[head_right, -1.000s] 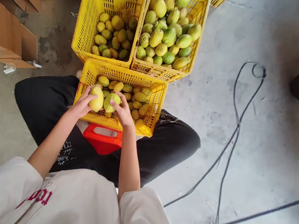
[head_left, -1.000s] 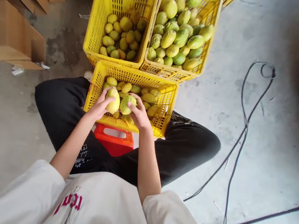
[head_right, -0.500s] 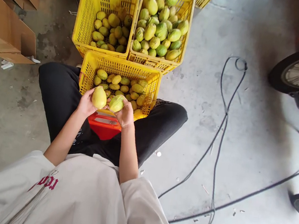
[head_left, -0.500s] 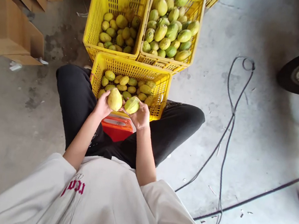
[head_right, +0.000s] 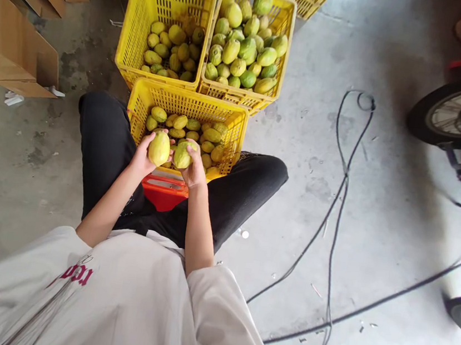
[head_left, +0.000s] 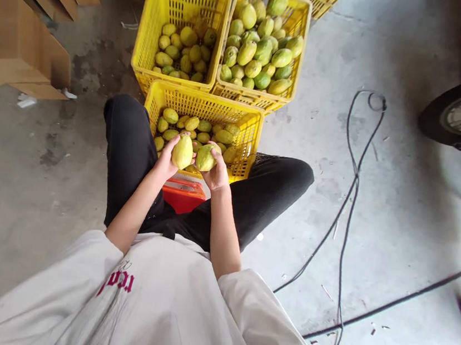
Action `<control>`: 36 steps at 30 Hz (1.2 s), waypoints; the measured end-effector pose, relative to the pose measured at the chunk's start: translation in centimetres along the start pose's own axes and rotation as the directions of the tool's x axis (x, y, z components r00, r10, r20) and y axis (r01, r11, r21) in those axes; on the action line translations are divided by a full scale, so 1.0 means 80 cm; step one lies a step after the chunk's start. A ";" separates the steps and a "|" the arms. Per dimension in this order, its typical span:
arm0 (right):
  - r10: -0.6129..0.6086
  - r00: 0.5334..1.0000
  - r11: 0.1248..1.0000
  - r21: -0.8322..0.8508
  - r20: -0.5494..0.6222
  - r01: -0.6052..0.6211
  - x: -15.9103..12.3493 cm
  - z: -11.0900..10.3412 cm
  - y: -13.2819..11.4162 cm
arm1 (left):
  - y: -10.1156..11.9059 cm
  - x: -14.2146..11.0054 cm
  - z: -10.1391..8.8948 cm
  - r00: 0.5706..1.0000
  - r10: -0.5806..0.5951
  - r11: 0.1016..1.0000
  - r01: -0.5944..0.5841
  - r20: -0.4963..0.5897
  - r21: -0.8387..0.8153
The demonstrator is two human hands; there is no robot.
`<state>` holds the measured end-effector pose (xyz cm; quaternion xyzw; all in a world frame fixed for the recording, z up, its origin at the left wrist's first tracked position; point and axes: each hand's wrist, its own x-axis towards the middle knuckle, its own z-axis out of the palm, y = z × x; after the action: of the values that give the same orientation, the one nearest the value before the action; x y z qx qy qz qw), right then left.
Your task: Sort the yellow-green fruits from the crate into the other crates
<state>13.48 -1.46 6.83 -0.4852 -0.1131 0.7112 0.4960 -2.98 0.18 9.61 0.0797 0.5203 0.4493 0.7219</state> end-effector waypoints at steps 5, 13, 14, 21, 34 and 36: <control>-0.021 0.998 0.998 -0.058 0.061 0.025 0.001 -0.011 -0.004 | 0.004 -0.006 0.006 0.996 0.066 0.997 -0.067 0.054 0.031; -0.108 0.993 0.981 -0.156 0.037 0.113 0.012 -0.007 0.019 | -0.010 0.007 -0.005 0.994 0.104 0.985 -0.098 -0.041 0.141; -0.105 0.994 0.980 -0.164 0.026 0.108 0.014 -0.008 0.024 | -0.012 0.008 -0.005 0.993 0.103 0.984 -0.092 -0.063 0.153; 0.041 0.995 0.999 0.029 -0.096 -0.038 0.028 -0.017 0.026 | -0.011 0.015 -0.004 0.992 0.010 1.000 -0.012 -0.124 -0.012; -0.007 1.000 0.999 -0.053 0.003 0.008 0.022 -0.021 0.035 | -0.027 0.032 -0.017 0.987 0.125 0.985 -0.110 -0.103 0.134; -0.007 1.000 0.996 -0.086 0.022 0.009 0.024 -0.022 0.036 | -0.030 0.037 -0.020 0.983 0.152 0.981 -0.137 -0.104 0.138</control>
<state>13.13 -1.85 3.01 -0.4981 -0.1510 0.7087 0.4762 -2.76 0.38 5.47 0.1385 0.5818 0.4695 0.6496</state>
